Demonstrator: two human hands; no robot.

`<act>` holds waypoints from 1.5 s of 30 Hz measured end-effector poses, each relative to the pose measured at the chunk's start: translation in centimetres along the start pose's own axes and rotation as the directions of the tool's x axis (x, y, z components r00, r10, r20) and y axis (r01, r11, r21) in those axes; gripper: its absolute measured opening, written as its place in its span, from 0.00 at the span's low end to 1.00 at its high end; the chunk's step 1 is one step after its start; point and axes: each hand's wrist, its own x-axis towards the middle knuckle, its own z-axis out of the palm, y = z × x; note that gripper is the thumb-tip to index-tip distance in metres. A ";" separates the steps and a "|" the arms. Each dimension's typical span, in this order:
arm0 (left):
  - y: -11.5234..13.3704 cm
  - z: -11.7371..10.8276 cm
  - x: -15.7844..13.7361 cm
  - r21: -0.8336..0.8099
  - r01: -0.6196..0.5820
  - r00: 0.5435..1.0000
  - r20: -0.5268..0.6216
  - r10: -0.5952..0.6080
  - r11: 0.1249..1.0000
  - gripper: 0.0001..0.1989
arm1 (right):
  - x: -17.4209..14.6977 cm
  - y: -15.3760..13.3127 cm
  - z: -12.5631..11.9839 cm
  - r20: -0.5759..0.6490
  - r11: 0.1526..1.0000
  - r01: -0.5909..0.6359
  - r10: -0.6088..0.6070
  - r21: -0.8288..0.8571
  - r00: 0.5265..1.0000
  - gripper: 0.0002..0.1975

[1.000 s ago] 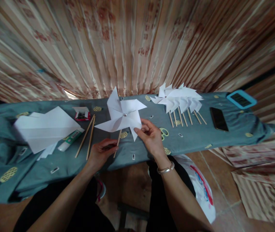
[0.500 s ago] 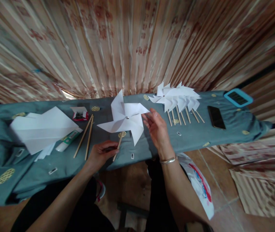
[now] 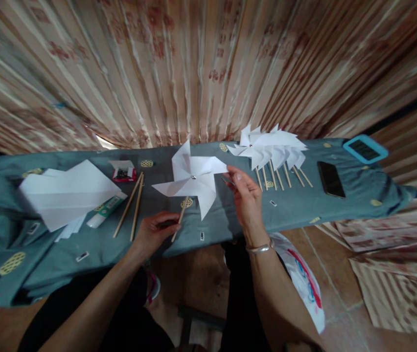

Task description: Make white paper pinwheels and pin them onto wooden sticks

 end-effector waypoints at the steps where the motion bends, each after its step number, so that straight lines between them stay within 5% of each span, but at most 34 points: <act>1: -0.1 0.0 0.0 0.012 -0.005 1.000 -0.002 0.005 1.000 0.09 | -0.1 0.0 0.0 0.003 1.000 0.005 -0.005 -0.005 1.000 0.13; 24: -0.2 0.2 0.2 -0.027 -0.031 0.998 -0.055 0.030 0.999 0.10 | -1.0 -0.1 -0.3 0.057 0.999 0.031 -0.032 0.015 0.998 0.13; 29: 0.1 0.2 0.2 -0.069 -0.014 0.998 -0.061 0.010 0.998 0.10 | -0.6 -0.2 -0.5 0.045 0.998 0.006 -0.009 0.070 0.999 0.21; 35: 0.3 0.3 0.1 -0.096 0.017 0.999 -0.038 -0.020 0.995 0.11 | -0.4 0.8 -0.1 -0.054 0.985 -0.132 0.139 0.113 0.989 0.24; 40: 0.1 0.4 0.1 -0.125 0.004 0.999 -0.038 -0.009 0.992 0.10 | -1.4 1.3 1.4 0.132 0.934 -0.357 0.356 -0.015 0.925 0.22; 45: 0.1 0.3 0.1 -0.123 0.000 0.999 -0.039 -0.005 0.992 0.10 | -1.9 1.4 2.3 0.188 0.923 -0.368 0.384 -0.113 0.904 0.18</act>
